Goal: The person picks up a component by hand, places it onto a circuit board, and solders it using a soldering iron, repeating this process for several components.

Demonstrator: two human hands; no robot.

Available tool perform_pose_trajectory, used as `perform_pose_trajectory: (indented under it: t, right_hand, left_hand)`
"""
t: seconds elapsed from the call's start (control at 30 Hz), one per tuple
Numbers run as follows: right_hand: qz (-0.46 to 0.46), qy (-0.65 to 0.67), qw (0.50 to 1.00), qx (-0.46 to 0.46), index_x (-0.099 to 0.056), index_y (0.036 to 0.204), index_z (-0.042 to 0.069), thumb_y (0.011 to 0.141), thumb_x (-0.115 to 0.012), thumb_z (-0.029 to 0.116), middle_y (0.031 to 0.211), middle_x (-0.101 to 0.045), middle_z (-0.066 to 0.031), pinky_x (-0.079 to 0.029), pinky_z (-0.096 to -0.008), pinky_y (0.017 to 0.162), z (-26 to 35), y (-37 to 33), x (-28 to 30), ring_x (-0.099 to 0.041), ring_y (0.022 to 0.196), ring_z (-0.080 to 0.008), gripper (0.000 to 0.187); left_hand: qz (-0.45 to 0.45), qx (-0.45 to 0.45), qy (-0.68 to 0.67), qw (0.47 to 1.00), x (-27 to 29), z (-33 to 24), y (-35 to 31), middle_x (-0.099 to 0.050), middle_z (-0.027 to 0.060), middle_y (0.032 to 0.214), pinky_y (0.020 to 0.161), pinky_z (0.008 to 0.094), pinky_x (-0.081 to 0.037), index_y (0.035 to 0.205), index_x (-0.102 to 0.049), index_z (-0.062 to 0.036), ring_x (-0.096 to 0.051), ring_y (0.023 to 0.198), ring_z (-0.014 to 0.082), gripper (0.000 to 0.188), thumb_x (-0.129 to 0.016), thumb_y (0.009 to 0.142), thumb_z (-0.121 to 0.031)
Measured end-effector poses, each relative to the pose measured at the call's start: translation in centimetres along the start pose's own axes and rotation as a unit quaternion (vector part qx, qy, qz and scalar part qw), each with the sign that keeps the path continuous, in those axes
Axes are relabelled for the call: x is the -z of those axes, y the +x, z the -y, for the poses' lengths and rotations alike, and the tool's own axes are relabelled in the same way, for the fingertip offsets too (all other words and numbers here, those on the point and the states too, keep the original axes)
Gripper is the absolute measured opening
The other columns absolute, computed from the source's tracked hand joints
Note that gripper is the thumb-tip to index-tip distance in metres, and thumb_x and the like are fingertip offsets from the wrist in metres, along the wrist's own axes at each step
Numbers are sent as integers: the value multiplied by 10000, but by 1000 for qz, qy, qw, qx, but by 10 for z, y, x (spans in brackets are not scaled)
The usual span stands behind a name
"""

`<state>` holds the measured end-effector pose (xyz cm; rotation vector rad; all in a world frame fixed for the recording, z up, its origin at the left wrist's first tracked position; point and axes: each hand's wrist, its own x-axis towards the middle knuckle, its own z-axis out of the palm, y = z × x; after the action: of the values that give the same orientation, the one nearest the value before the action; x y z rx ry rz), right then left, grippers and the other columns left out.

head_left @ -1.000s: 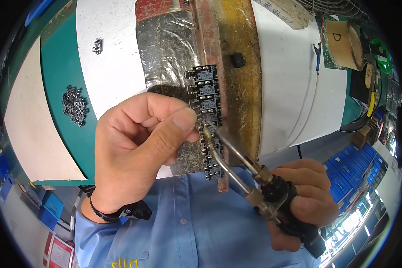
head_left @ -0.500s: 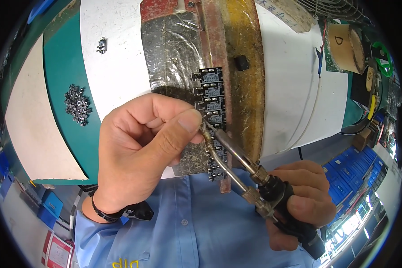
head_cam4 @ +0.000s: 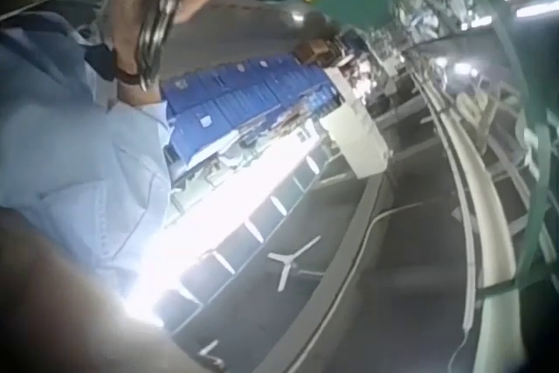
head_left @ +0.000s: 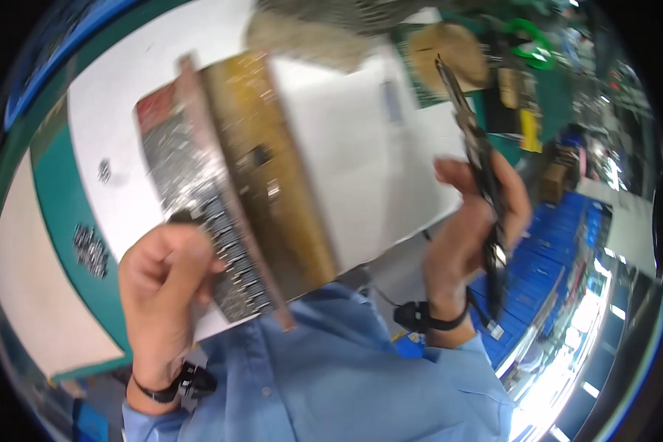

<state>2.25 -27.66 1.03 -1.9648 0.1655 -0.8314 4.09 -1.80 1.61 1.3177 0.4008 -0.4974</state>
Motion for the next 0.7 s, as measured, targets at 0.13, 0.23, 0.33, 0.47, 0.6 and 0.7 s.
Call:
perform_pose_trajectory:
  t: [0.13,0.23,0.33,0.47,0.6,0.7]
  right_hand:
    - [9,-134,991,18,-443,1187,-29,939,-487,187,947,-631,-161,-475,-298,815,-29,34,11,-609,902,-193,332]
    - [22,-183,982,36,-458,1181,-22,940,-479,147,952,-634,-139,-476,-291,806,-41,48,17,-613,873,-176,295]
    - [-36,-119,992,12,-467,1178,-22,958,-435,180,913,-647,-138,-482,-289,765,-31,48,12,-619,839,-183,300]
    - [-27,19,998,61,-475,1157,-35,948,-449,199,839,-643,-155,-490,-308,722,-17,27,14,-618,763,-192,314]
    - [23,119,991,60,-491,1104,-44,937,-487,289,807,-639,-156,-502,-324,711,2,-11,8,-626,725,-225,373]
    - [231,142,944,190,-466,1091,-27,888,-442,521,740,-612,-131,-482,-323,550,14,-20,5,-616,631,-224,584]
  left_hand:
    - [18,-11,-15,1000,2,5,2,-624,38,705,473,162,-357,867,-607,-2,-460,497,46,128,-584,890,-126]
    - [22,-3,5,1000,-1,1,1,-624,40,709,474,167,-361,868,-607,-1,-469,505,49,133,-580,893,-129]
    - [23,4,13,1000,-4,1,6,-626,45,724,480,173,-376,875,-606,4,-482,518,52,148,-572,900,-137]
    - [83,11,-42,996,4,-2,14,-629,51,759,494,182,-407,896,-604,15,-502,539,56,179,-560,912,-158]
    - [128,21,-74,989,12,-1,19,-630,54,783,501,187,-426,917,-599,22,-513,543,60,195,-561,916,-169]
    - [140,30,-75,987,16,-1,19,-630,55,788,500,186,-430,926,-597,23,-520,544,61,197,-567,913,-171]
